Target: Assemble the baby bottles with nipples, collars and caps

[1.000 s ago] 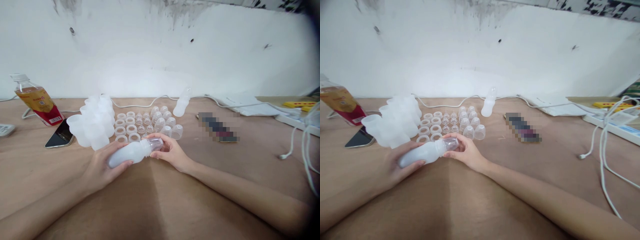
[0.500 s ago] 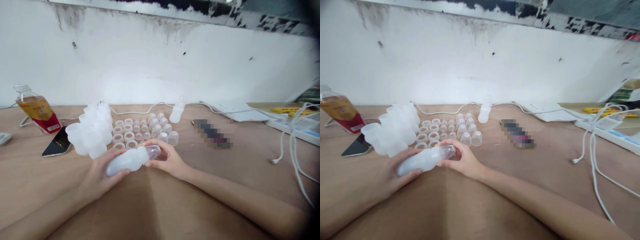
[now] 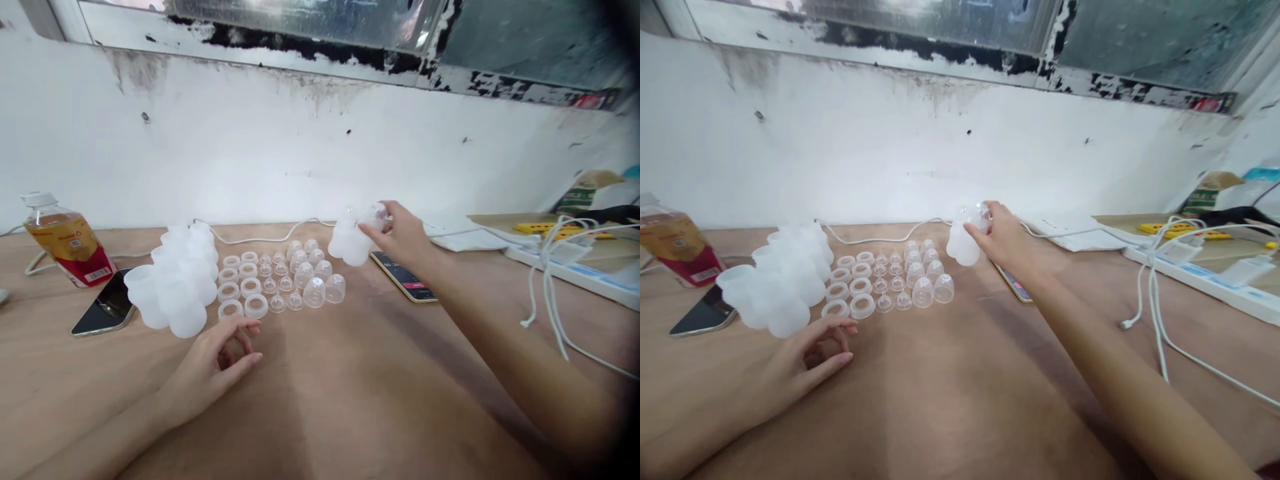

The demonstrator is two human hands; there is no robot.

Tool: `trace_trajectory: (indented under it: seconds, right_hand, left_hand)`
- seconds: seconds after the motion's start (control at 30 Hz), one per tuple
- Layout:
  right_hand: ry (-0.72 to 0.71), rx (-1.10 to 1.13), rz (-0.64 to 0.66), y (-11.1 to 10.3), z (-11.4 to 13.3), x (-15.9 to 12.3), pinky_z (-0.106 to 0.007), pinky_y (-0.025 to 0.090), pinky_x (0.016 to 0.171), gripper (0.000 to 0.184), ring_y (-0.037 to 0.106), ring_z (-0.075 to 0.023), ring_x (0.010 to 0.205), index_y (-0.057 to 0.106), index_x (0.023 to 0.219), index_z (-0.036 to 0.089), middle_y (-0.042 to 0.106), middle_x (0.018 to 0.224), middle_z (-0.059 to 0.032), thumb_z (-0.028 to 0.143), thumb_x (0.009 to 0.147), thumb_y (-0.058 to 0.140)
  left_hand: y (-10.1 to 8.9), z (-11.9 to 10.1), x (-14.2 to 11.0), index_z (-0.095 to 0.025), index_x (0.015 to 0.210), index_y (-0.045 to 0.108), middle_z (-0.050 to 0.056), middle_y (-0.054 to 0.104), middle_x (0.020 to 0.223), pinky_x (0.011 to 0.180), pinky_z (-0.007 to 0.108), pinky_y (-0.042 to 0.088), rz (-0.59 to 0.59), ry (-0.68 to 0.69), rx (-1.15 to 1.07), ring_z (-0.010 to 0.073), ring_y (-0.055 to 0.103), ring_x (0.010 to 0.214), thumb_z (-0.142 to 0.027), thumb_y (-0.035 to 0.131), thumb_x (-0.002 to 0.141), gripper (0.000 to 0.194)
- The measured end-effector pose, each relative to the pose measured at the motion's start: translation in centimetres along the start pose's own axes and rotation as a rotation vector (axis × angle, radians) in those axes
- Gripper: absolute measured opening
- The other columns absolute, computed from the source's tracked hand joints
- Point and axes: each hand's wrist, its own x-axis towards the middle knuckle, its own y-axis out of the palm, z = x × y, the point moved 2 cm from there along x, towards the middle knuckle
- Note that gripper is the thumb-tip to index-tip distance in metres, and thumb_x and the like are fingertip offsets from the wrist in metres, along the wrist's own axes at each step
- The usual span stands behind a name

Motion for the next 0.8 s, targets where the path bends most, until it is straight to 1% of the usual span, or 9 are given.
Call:
trace_trajectory:
  seconds: [0.07, 0.17, 0.27, 0.33, 0.5, 0.63, 0.8]
  right_hand:
    - [0.037, -0.102, 0.065, 1.3, -1.7, 0.0, -0.034, 0.041, 0.062, 0.047, 0.054, -0.0195, 0.066, 0.051, 0.105, 0.014, 0.060, 0.087, -0.0107, 0.044, 0.068, 0.056]
    - [0.077, -0.112, 0.099, 2.6, -2.9, -0.4, -0.033, 0.041, 0.062, 0.049, 0.055, -0.0210, 0.069, 0.049, 0.106, 0.013, 0.061, 0.083, -0.0105, 0.047, 0.071, 0.053]
    - [0.098, -0.071, 0.087, 2.9, -2.8, -0.5, -0.032, 0.041, 0.063, 0.049, 0.056, -0.0207, 0.070, 0.048, 0.107, 0.012, 0.061, 0.087, -0.0122, 0.046, 0.071, 0.053]
    - [0.114, -0.059, 0.087, 2.9, -2.5, -0.6, -0.033, 0.041, 0.065, 0.049, 0.056, -0.0217, 0.072, 0.048, 0.107, 0.011, 0.061, 0.089, -0.0134, 0.045, 0.071, 0.054]
    - [0.145, -0.037, 0.088, 2.6, -1.7, -0.8, -0.037, 0.041, 0.069, 0.055, 0.056, -0.0254, 0.080, 0.045, 0.112, 0.009, 0.061, 0.087, -0.0144, 0.045, 0.071, 0.054]
    - [0.153, -0.050, 0.093, 2.7, -1.6, -0.9, -0.037, 0.041, 0.070, 0.056, 0.056, -0.0252, 0.077, 0.044, 0.112, 0.010, 0.062, 0.087, -0.0136, 0.046, 0.070, 0.054]
    - [0.173, -0.043, 0.122, 3.3, -2.1, -0.8, -0.036, 0.042, 0.072, 0.055, 0.057, -0.0228, 0.075, 0.043, 0.113, 0.009, 0.062, 0.089, -0.0123, 0.041, 0.070, 0.055]
  left_hand:
    - [-0.1, -0.2, 0.0, -0.022, 0.105, 0.043, 0.001, 0.054, 0.084, 0.050, 0.020, 0.043, -0.005, 0.009, 0.032, 0.0095, 0.051, 0.060, -0.034, 0.044, 0.081, 0.026]
    - [-0.1, -0.4, 0.0, -0.022, 0.103, 0.045, 0.001, 0.056, 0.082, 0.050, 0.020, 0.043, -0.014, 0.016, 0.040, 0.0100, 0.052, 0.060, -0.034, 0.043, 0.082, 0.024]
    - [-0.2, -0.7, 0.0, -0.023, 0.101, 0.047, -0.001, 0.055, 0.074, 0.050, 0.019, 0.042, -0.023, 0.013, 0.039, 0.0107, 0.052, 0.061, -0.033, 0.044, 0.081, 0.023]
    - [-0.2, -0.8, 0.1, -0.023, 0.101, 0.047, -0.001, 0.056, 0.075, 0.050, 0.019, 0.042, -0.026, 0.012, 0.043, 0.0104, 0.052, 0.061, -0.033, 0.043, 0.082, 0.022]
    - [-0.2, -0.7, 0.1, -0.022, 0.101, 0.046, 0.000, 0.056, 0.077, 0.049, 0.018, 0.041, -0.016, 0.003, 0.058, 0.0104, 0.052, 0.061, -0.033, 0.043, 0.083, 0.022]
    - [0.0, -0.3, 0.1, -0.023, 0.101, 0.046, -0.001, 0.055, 0.076, 0.050, 0.018, 0.041, -0.021, 0.028, 0.054, 0.0100, 0.052, 0.062, -0.032, 0.044, 0.083, 0.020]
    - [0.1, 0.1, 0.2, -0.022, 0.102, 0.044, -0.001, 0.054, 0.077, 0.050, 0.018, 0.041, -0.006, 0.045, 0.044, 0.0092, 0.051, 0.062, -0.031, 0.043, 0.083, 0.021]
